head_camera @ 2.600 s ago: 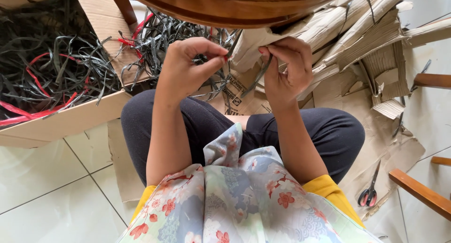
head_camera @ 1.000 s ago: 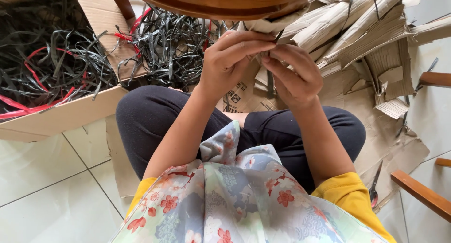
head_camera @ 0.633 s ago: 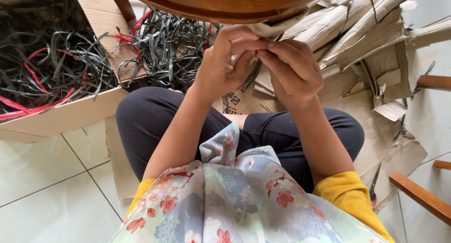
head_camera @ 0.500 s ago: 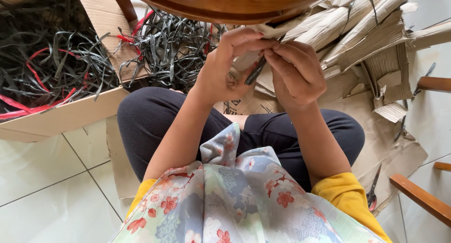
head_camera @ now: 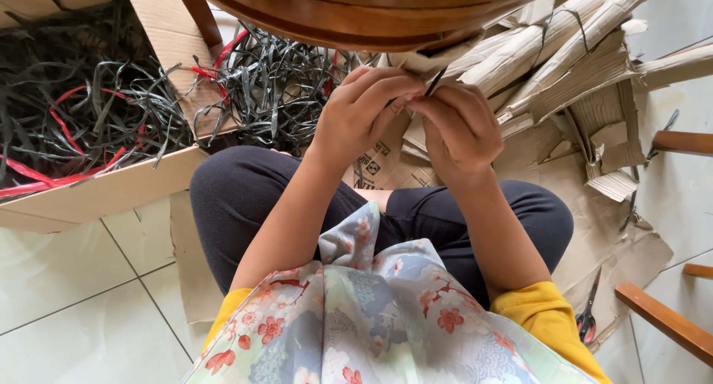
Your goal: Wrapping wooden stool legs with protective cardboard and securing them with plastic ties.
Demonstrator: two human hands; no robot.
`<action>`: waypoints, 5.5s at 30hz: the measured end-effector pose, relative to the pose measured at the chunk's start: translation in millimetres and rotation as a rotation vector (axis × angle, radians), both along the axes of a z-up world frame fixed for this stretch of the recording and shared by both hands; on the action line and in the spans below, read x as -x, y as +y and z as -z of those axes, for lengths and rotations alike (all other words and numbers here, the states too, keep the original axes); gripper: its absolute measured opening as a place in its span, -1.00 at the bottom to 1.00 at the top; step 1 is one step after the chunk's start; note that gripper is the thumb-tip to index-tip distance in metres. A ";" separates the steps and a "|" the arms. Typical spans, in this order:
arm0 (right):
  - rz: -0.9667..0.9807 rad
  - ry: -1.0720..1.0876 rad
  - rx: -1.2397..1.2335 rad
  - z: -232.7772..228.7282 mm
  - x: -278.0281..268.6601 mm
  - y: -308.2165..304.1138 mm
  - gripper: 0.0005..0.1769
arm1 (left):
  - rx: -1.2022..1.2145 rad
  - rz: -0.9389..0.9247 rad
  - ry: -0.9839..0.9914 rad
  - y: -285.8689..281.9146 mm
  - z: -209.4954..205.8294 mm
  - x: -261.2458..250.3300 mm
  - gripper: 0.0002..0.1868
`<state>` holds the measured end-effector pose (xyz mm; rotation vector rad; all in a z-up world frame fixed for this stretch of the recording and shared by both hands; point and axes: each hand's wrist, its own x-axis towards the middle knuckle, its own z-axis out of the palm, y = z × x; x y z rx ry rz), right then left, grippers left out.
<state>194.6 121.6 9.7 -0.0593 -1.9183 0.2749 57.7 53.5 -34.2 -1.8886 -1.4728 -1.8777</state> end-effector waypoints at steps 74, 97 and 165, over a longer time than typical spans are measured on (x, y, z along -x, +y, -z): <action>0.163 -0.233 0.313 -17.8 -24.6 -0.7 -0.94 | 0.075 0.285 -1.037 11.4 25.5 -51.3 -0.90; -0.395 -0.115 0.595 16.1 -20.5 25.3 -0.78 | 0.103 0.339 -1.206 15.8 14.4 -47.4 -0.92; -0.105 -0.174 -0.004 12.3 -21.8 23.2 -0.85 | -0.041 0.024 -0.124 2.9 -21.7 -0.7 -0.85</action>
